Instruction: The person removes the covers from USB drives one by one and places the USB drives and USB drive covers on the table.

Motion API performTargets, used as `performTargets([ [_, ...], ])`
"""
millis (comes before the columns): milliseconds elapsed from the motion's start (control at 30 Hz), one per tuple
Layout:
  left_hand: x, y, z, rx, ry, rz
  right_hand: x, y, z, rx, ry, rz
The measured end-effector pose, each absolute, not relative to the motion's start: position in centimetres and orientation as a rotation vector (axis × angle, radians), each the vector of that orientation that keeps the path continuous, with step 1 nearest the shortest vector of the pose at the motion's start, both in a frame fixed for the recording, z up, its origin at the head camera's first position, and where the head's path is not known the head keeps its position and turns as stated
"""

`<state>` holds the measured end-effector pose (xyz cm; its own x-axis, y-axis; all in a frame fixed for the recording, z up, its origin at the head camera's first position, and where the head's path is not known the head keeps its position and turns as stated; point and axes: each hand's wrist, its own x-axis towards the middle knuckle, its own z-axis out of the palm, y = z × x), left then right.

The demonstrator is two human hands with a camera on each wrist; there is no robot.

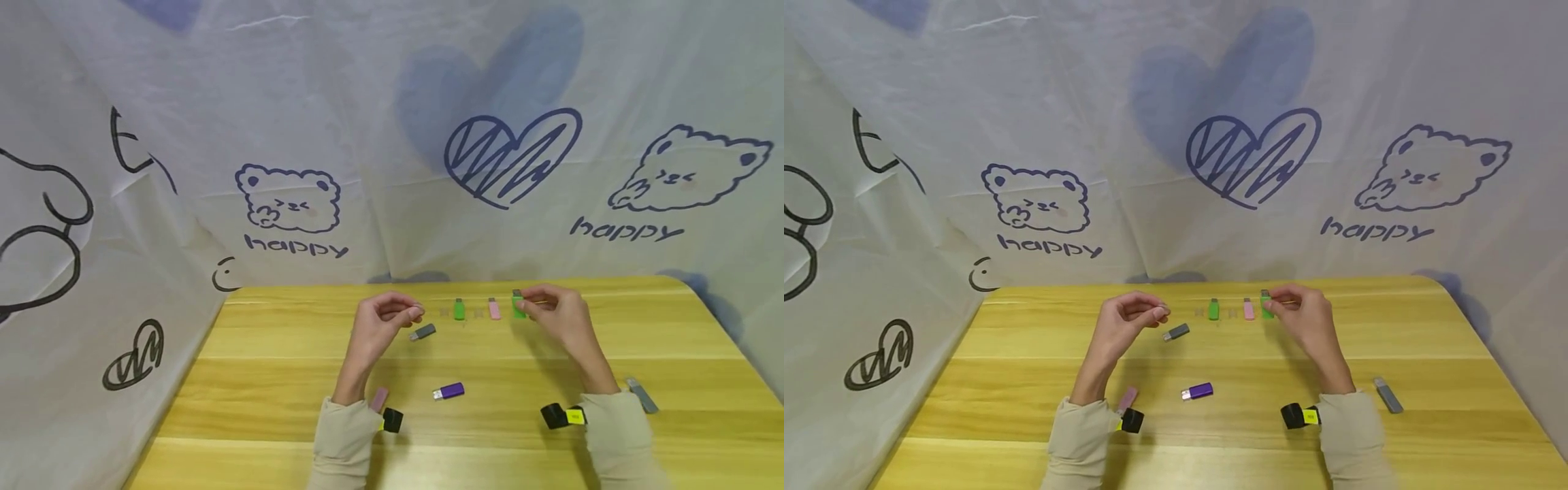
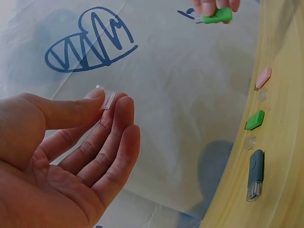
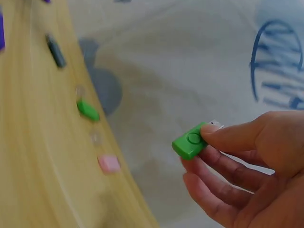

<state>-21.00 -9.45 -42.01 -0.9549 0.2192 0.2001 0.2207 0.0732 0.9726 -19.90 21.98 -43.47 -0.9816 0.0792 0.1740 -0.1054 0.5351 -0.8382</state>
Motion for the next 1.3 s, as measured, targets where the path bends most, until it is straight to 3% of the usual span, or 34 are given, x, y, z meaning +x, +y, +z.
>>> performTargets([
  [600, -21.1, -9.5, -42.0, -0.386, -2.440, -2.007, -26.3, 25.4, -48.1, -0.275, -2.780, 1.590],
  [867, -21.0, -9.4, -42.0, -0.385, -2.439, -1.993, -26.7, 25.5, -47.7, -0.335, -2.875, 1.453],
  [1300, -21.0, -9.2, -42.2, -0.379, -2.461, -1.986, -26.2, 25.3, -47.9, -0.218, -2.944, 1.141],
])
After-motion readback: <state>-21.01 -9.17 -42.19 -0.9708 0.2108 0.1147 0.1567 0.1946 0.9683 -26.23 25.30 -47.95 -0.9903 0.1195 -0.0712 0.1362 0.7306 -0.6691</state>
